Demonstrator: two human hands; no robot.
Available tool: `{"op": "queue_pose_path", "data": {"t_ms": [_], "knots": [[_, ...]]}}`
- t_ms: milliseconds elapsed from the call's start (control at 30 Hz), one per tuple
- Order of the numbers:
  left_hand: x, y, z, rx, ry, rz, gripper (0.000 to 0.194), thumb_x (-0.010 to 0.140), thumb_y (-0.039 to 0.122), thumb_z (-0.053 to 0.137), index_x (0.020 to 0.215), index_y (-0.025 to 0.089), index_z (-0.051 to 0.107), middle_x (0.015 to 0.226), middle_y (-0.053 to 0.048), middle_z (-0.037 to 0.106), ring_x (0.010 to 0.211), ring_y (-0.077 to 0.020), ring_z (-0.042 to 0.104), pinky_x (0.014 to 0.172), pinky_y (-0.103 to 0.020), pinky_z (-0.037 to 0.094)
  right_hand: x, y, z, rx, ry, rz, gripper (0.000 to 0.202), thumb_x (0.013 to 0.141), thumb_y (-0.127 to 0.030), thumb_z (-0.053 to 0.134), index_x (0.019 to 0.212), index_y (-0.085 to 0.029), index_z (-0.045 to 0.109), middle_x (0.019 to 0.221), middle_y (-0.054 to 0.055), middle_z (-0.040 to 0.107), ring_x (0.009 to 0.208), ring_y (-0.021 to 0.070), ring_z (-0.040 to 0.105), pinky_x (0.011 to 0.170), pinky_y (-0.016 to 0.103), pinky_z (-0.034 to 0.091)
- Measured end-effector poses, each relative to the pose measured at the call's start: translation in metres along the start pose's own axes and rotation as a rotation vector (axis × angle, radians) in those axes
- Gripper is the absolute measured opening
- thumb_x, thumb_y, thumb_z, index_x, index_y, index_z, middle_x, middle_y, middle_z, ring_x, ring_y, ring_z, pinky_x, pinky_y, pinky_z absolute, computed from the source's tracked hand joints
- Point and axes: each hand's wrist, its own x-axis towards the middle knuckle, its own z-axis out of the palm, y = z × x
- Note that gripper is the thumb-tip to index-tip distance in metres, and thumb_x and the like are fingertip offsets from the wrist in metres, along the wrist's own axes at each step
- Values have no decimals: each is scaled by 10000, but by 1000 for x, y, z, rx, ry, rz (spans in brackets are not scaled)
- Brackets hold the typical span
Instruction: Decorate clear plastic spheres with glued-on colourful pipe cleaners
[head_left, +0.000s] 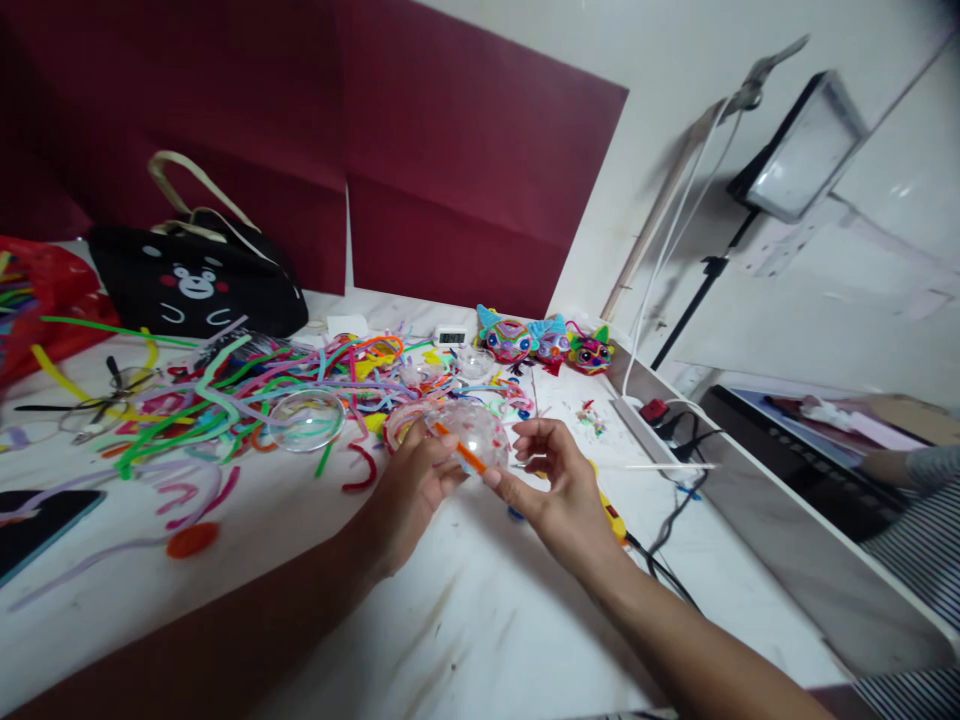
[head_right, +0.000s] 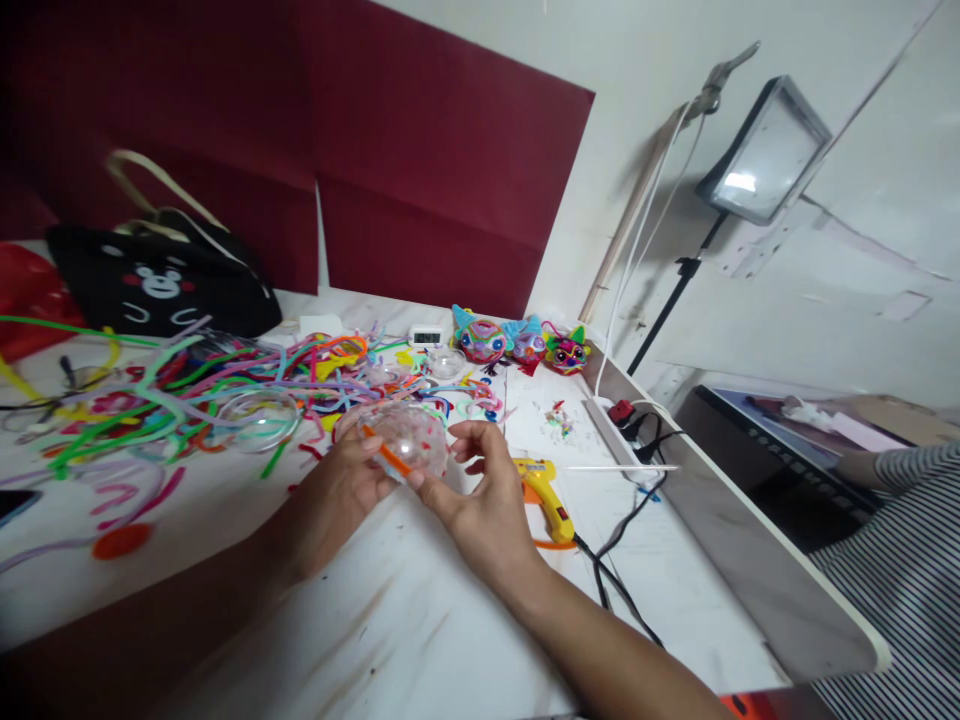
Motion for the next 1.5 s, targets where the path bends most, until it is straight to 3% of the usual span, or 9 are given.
{"op": "queue_pose_path", "data": {"t_ms": [167,367,567,1033,1500], "knots": [[-1,2,2,-37,-12,-42,361,783,294,690,1110,194,573,1132,-93,706,1088,-288,660,931,-415,504,6,2,-4,70,-105,52,595,654,-360,806,1163,-253,516,1217,72,587,1156,254,553,900,397,463],[-2,4,3,-71,-42,-85,339,757,267,687,1073,166,615,1132,-112,714,1120,-320,645,948,-434,492,14,5,-8,166,-259,65,727,642,-301,811,1276,-248,457,1372,109,517,1255,276,525,1020,446,427],[-2,2,2,-126,-45,-116,266,774,221,659,1036,190,623,1179,-76,701,1204,-299,596,1003,-423,455,19,8,-9,164,-348,65,780,636,-268,789,1320,-234,415,1394,135,497,1264,304,523,1041,487,406],[-2,-1,-1,-133,-101,-130,295,819,253,627,1110,203,626,1246,-71,679,1267,-284,556,1065,-411,401,14,18,-7,177,-308,-32,784,640,-215,752,1337,-256,396,1338,116,556,1178,273,588,990,456,444],[1,-3,-3,-170,-108,-185,344,841,274,595,1166,170,634,1268,-104,670,1315,-308,508,1116,-443,354,12,18,-8,182,-303,22,799,629,-248,784,1325,-267,393,1425,122,480,1314,300,476,1078,507,371]]}}
